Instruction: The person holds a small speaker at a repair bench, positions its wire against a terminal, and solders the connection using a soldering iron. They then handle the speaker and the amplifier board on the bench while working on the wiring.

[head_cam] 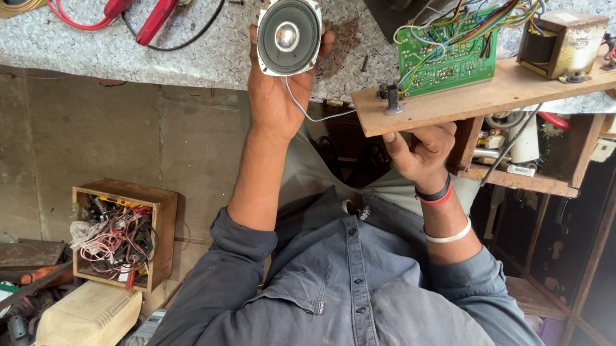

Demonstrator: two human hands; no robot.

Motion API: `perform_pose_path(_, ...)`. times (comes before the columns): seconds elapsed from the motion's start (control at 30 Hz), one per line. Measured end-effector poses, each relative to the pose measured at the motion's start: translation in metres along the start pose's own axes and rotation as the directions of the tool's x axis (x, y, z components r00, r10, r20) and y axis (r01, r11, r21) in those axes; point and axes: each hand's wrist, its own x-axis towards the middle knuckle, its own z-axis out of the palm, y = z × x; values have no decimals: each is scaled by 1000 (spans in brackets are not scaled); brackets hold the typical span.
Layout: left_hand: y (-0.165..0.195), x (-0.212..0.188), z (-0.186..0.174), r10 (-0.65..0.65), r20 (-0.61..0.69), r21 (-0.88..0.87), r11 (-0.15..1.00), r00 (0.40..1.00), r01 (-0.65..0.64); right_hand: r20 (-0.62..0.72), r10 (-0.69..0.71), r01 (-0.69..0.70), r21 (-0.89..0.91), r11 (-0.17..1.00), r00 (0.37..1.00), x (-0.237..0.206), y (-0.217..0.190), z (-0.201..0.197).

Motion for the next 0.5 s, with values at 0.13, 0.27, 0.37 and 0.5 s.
perform_pose_path(0.13, -2, 2, 0, 3, 10, -1, 1000, 1000, -3, -6, 3, -3, 16, 1000, 1000, 1, 0, 0)
perform_pose_path(0.27, -3, 4, 1, -3, -1, -18, 1000, 1000, 3, -4, -8, 8, 4, 1000, 1000, 4, 1, -2)
perform_pose_path(0.37, -4, 6, 2, 0, 2, -24, 1000, 1000, 0, -3, 27, -27, -32, 999, 1000, 6, 2, -4)
perform_pose_path(0.5, -6, 9, -2, -1, -17, -34, 999, 1000, 0, 9, 17, -17, -37, 999, 1000, 5, 6, -6)
